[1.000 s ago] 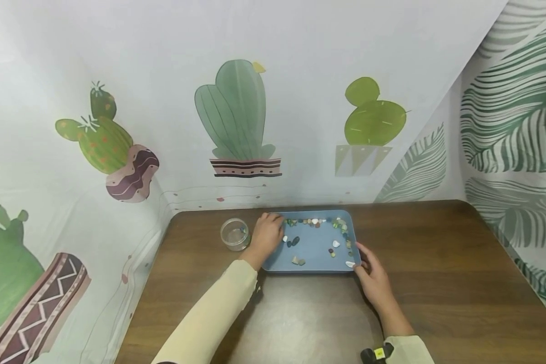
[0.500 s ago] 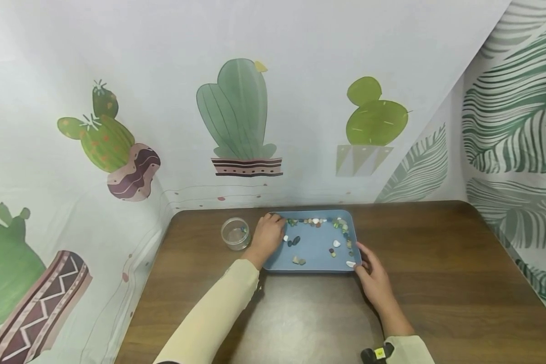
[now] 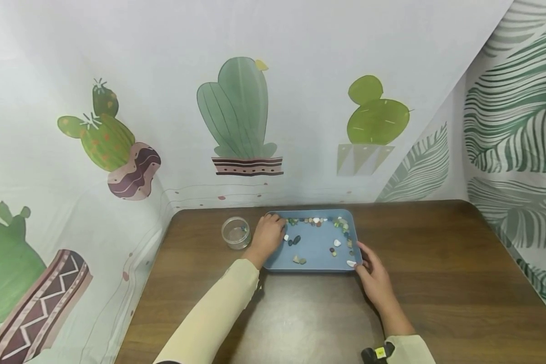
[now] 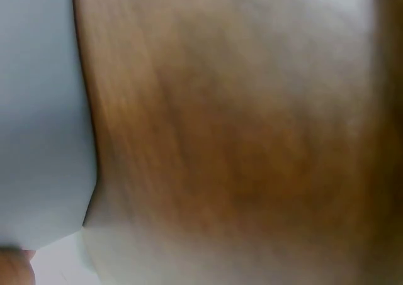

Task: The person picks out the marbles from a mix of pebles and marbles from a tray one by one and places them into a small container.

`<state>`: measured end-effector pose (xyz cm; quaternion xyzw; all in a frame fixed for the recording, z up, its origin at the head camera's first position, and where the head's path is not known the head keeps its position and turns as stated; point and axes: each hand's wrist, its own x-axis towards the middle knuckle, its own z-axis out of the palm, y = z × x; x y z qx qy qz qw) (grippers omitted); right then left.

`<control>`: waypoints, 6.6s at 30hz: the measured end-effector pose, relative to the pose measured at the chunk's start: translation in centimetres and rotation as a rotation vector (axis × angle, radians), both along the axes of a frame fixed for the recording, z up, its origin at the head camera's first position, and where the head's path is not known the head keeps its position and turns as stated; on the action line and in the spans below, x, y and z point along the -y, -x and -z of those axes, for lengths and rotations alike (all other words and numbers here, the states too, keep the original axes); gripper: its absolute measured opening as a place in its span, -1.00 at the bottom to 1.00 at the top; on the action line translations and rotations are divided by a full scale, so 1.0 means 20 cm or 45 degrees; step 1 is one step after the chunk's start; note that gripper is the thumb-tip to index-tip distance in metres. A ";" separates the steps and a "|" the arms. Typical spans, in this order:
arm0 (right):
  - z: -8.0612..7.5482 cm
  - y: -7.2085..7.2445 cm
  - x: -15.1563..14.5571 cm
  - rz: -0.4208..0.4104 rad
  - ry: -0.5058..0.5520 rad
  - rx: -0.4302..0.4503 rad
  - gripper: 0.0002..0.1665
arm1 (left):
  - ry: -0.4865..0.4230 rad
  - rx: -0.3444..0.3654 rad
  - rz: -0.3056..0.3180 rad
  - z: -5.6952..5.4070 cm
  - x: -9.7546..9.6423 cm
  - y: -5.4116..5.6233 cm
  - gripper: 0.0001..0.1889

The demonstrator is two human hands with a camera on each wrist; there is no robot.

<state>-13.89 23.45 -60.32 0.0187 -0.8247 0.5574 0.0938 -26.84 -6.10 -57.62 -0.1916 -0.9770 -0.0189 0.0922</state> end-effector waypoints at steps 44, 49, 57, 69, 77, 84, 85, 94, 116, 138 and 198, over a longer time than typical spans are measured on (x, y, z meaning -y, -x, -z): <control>0.01 0.01 0.00 0.013 -0.007 0.013 -0.31 | -0.798 -0.369 -0.099 -0.18 0.29 -0.17 -0.85; 0.01 0.01 0.00 0.017 -0.020 0.018 -0.31 | -0.820 -0.364 -0.155 -0.19 0.38 -0.21 -0.84; 0.03 0.02 -0.01 0.018 -0.014 -0.005 -0.29 | -0.834 -0.323 -0.184 -0.18 0.50 -0.28 -0.81; 0.03 0.02 -0.01 0.024 -0.044 0.019 -0.29 | -0.791 -0.322 -0.190 -0.16 0.57 -0.36 -0.83; 0.02 0.01 -0.01 0.016 -0.016 0.000 -0.29 | -0.756 -0.268 -0.214 -0.15 0.58 -0.37 -0.81; 0.02 0.01 0.00 -0.004 0.026 -0.010 -0.30 | -0.789 -0.287 -0.231 -0.14 0.58 -0.37 -0.79; 0.02 0.01 0.00 -0.001 0.023 -0.009 -0.30 | -0.802 -0.310 -0.226 -0.14 0.58 -0.37 -0.77; 0.03 0.01 -0.01 -0.005 0.015 -0.030 -0.29 | -0.883 -0.351 -0.201 -0.13 0.58 -0.36 -0.62; 0.01 0.01 0.00 0.007 0.000 -0.021 -0.30 | -0.929 -0.305 -0.093 -0.16 0.45 -0.36 -0.59; 0.01 0.01 -0.01 0.018 -0.018 0.023 -0.30 | -0.743 -0.112 0.093 -0.08 0.17 -0.33 -0.54; 0.00 0.01 -0.01 0.020 -0.027 0.031 -0.32 | 0.044 0.099 0.165 -0.03 -0.02 -0.05 -0.62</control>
